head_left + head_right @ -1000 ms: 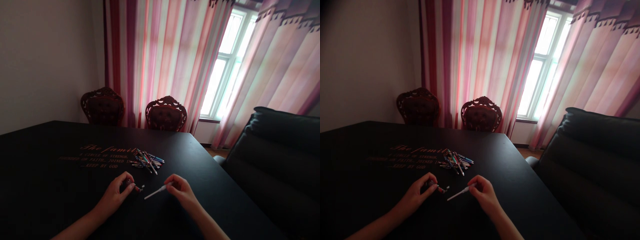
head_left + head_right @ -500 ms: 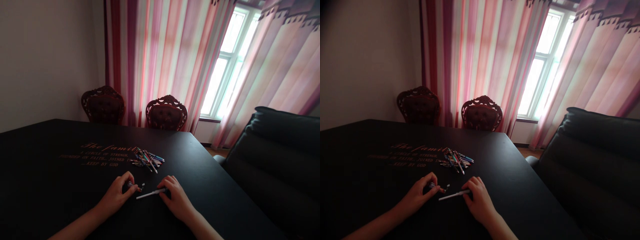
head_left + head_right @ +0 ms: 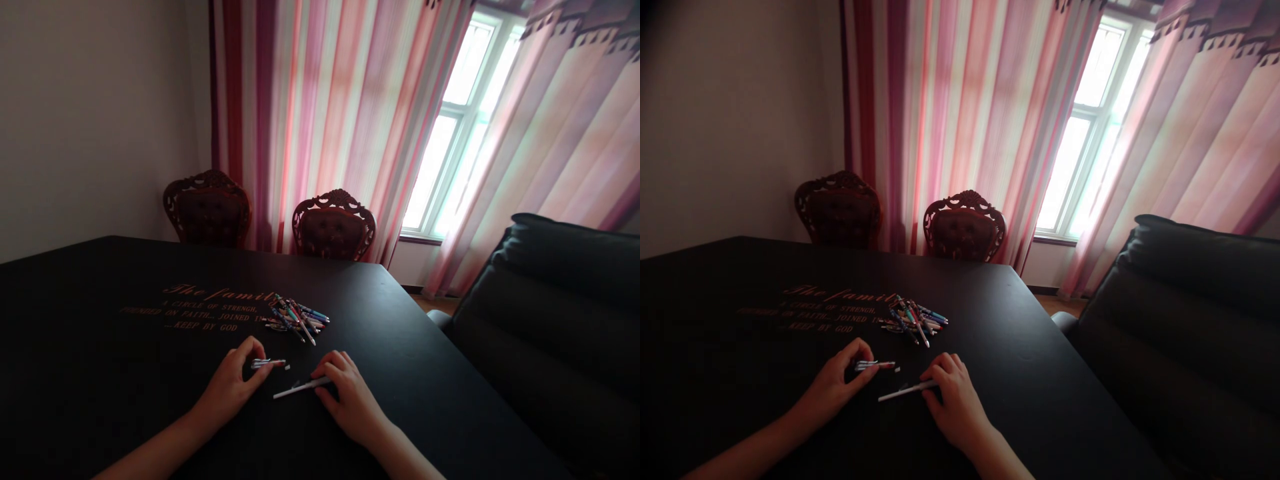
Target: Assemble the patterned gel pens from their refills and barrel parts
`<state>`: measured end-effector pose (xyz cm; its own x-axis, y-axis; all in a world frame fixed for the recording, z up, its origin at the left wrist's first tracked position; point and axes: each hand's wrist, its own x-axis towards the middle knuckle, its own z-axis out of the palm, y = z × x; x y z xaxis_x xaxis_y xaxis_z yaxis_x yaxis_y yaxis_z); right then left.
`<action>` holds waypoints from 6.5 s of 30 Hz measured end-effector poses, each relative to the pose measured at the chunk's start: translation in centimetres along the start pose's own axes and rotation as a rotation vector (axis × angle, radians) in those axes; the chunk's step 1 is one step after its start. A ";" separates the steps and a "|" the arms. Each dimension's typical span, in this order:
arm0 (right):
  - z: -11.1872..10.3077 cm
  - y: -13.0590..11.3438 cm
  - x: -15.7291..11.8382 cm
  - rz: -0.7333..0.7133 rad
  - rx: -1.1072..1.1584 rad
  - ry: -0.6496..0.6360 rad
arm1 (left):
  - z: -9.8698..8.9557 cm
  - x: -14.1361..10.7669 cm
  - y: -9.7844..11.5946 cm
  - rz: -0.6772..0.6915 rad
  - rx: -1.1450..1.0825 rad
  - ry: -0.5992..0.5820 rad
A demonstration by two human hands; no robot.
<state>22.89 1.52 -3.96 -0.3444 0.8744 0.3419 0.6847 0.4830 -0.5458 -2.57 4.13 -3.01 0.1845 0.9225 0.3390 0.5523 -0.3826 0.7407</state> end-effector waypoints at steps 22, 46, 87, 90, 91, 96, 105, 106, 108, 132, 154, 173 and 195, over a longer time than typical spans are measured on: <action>0.0 -0.2 0.1 -0.048 0.011 -0.028 | 0.0 0.3 -1.0 0.117 0.282 -0.057; -1.1 1.2 0.5 0.029 0.079 0.095 | -0.4 -0.8 0.5 0.277 0.252 -0.271; -1.2 -1.1 -0.1 -0.034 -0.162 0.091 | 0.7 -0.2 -2.3 0.247 0.360 -0.140; -1.6 0.2 0.1 0.051 -0.234 0.133 | 1.0 0.2 -3.3 0.115 0.389 -0.091; -1.6 0.6 0.1 0.080 -0.254 0.134 | 1.0 0.2 -3.4 0.096 0.389 -0.093; -1.1 1.6 0.0 0.136 -0.255 0.084 | 0.7 0.1 -2.3 0.074 0.347 -0.105; -0.8 0.1 0.2 0.059 -0.171 0.103 | 0.2 0.0 -0.7 0.056 0.211 -0.166; -0.7 0.0 0.2 0.047 -0.165 0.103 | 0.2 0.0 -0.6 0.061 0.204 -0.170; -0.7 -0.1 0.2 0.028 -0.154 0.127 | 0.2 -0.1 -0.5 0.075 0.196 -0.172; -0.2 -1.2 0.2 -0.100 -0.115 0.139 | 0.5 0.0 -1.1 0.114 0.163 -0.191; 0.3 2.9 0.3 0.161 -0.191 0.251 | 0.4 -0.1 -1.0 0.129 0.144 -0.236; 1.0 -0.3 0.4 0.037 0.043 0.118 | 0.4 0.0 -0.7 0.121 0.151 -0.234; 0.9 -0.4 0.4 0.013 0.017 0.089 | 0.6 0.0 -1.3 0.130 0.139 -0.247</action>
<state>21.89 1.67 -4.29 -0.2763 0.8736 0.4007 0.6776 0.4727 -0.5633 -2.83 4.63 -4.33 0.4439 0.8570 0.2617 0.6135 -0.5035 0.6083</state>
